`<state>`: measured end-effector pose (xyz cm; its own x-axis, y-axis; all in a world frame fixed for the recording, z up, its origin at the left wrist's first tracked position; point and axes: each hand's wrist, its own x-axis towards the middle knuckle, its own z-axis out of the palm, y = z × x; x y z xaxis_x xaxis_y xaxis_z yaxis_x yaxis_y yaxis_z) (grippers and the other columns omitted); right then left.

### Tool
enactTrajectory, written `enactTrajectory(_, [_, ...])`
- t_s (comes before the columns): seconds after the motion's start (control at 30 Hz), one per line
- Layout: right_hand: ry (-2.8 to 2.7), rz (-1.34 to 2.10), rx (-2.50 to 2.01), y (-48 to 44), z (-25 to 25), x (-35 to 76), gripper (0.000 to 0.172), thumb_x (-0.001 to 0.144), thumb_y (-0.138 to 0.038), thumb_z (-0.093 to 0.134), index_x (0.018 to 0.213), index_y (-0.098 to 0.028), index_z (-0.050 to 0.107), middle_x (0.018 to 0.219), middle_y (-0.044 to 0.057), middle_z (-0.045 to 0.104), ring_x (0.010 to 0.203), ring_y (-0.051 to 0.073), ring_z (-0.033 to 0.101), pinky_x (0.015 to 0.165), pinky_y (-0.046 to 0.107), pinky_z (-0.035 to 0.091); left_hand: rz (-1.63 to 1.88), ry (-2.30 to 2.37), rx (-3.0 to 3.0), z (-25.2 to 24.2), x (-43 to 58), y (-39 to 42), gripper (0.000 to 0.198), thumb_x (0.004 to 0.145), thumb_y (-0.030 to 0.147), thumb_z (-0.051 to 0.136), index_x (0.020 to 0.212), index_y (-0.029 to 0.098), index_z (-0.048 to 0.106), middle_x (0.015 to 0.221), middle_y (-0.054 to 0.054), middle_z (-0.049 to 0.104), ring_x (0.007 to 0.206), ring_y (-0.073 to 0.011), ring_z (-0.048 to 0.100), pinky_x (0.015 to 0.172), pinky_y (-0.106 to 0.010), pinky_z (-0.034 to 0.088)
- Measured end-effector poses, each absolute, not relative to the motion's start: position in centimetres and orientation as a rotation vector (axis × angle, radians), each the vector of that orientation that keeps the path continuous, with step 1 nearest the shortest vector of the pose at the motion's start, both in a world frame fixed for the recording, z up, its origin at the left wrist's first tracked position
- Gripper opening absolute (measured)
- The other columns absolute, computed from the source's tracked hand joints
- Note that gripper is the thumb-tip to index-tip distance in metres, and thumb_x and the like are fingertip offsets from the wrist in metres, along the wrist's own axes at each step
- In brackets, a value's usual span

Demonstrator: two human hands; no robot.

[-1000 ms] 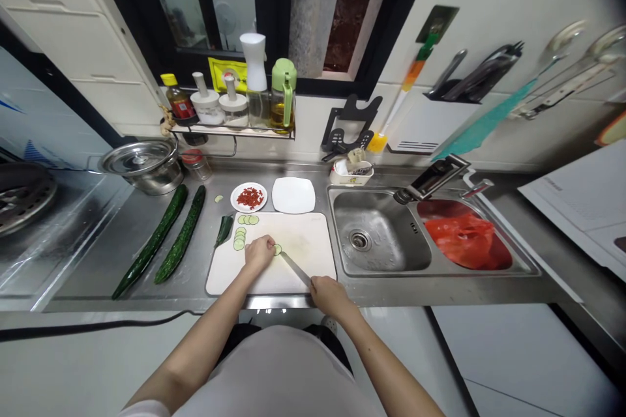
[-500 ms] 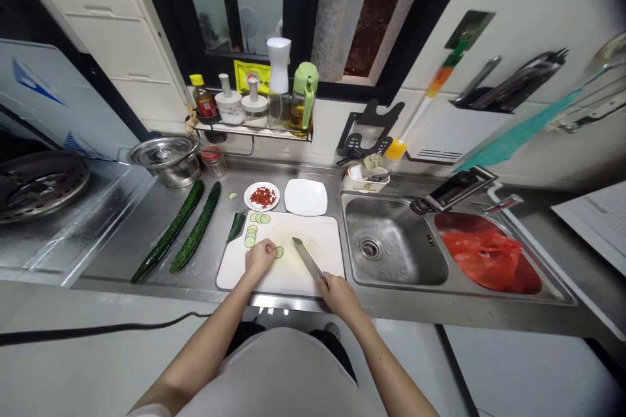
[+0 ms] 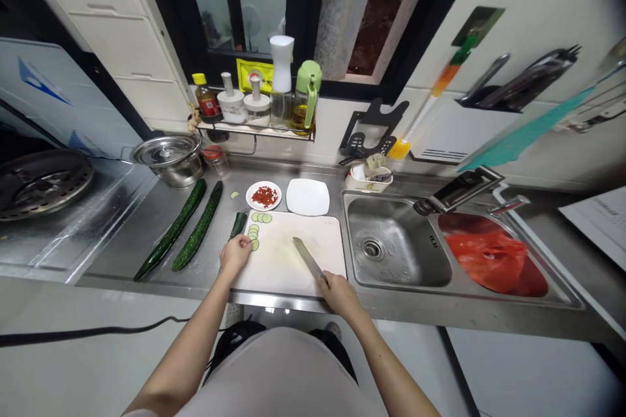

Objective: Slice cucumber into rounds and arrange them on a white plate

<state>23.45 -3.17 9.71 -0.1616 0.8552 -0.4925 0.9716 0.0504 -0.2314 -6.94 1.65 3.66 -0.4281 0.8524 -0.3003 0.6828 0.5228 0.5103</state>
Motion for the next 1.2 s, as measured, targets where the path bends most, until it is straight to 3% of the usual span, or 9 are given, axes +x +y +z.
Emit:
enactTrajectory(0.4, [2.088,-0.769,1.865,-2.9,9.8,23.2,0.035,0.095,-0.035,0.031,0.103,-0.020,0.062,0.100,0.010,0.068,0.093,0.020,0.062,0.066,0.025,0.034,0.375,2.276,1.246,3.4,-8.2,1.7,0.019,0.076,0.035,0.057,0.090,0.027,0.065,0.088,0.001,0.072,0.087,-0.0198,0.064,0.075,-0.030,0.040])
enactTrajectory(0.93, [2.080,-0.798,1.897,-2.5,10.0,23.5,0.034,0.095,-0.033,0.032,0.103,-0.020,0.062,0.099,0.010,0.069,0.093,0.020,0.062,0.069,0.025,0.035,0.347,2.291,1.332,3.5,-7.5,2.5,0.016,0.077,0.029,0.055,0.091,0.026,0.063,0.087,0.000,0.071,0.085,-0.0195,0.064,0.069,-0.027,0.040])
enactTrajectory(1.2, [2.083,-0.778,1.927,-2.6,9.5,23.6,0.035,0.095,-0.034,0.032,0.098,-0.019,0.063,0.098,0.010,0.069,0.093,0.021,0.063,0.067,0.026,0.034,0.428,2.275,1.436,5.0,-3.8,6.1,0.033,0.083,0.033,0.050,0.113,0.026,0.062,0.104,-0.006,0.067,0.097,-0.0224,0.061,0.084,-0.032,0.041])
